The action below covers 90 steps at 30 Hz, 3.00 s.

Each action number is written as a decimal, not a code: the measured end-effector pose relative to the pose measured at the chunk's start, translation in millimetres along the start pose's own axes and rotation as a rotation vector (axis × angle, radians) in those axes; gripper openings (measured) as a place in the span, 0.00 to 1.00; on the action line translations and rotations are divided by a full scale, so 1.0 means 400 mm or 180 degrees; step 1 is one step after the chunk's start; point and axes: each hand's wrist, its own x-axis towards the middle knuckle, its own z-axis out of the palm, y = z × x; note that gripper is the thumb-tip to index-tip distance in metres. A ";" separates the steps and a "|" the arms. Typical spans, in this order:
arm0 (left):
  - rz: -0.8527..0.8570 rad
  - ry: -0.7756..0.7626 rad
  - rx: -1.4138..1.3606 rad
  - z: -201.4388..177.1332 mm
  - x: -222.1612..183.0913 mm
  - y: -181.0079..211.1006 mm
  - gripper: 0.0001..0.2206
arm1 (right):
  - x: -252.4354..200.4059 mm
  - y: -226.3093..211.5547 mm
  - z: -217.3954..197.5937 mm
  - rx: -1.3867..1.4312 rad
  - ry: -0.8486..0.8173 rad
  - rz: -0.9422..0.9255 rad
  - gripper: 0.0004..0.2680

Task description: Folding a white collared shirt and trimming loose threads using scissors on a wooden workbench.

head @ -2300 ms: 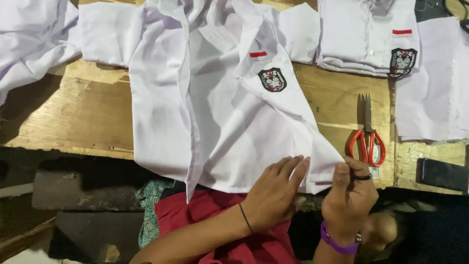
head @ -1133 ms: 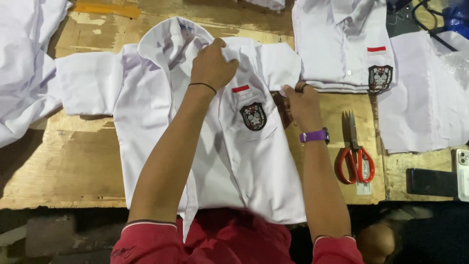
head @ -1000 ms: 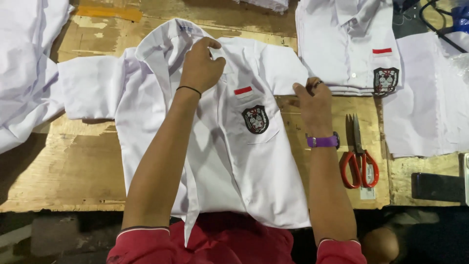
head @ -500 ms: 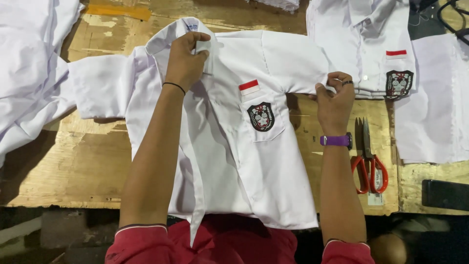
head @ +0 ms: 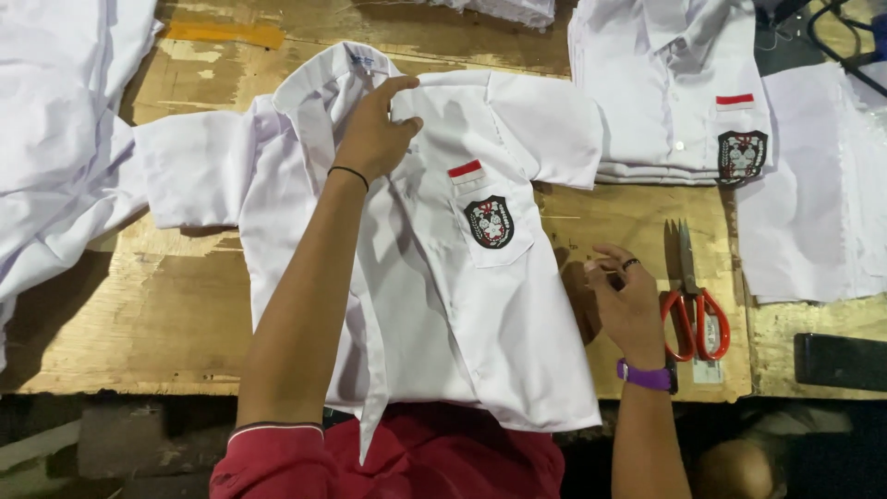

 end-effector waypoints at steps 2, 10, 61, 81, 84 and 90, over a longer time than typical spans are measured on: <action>0.0092 0.0073 0.0035 0.010 -0.010 -0.018 0.22 | -0.027 -0.018 -0.009 -0.0282 -0.0119 0.0049 0.13; 0.1691 0.0673 0.0609 -0.062 -0.448 0.006 0.24 | -0.232 -0.037 -0.025 -0.0767 -0.0281 0.0979 0.18; 0.2126 0.1267 0.1536 0.213 -0.916 -0.263 0.11 | -0.406 0.042 0.181 0.0381 -0.0308 -0.2169 0.05; 0.2366 0.1251 0.2324 0.230 -0.824 -0.243 0.13 | 0.039 -0.465 0.346 -0.1123 -0.1100 -0.1227 0.27; 0.2282 0.1095 0.2321 0.237 -0.823 -0.250 0.13 | 0.090 -0.520 0.466 -0.1970 -0.0959 -0.1433 0.39; 0.2217 0.1124 0.2112 0.248 -0.819 -0.263 0.11 | 0.100 -0.579 0.558 -0.2294 -0.0766 -0.1522 0.45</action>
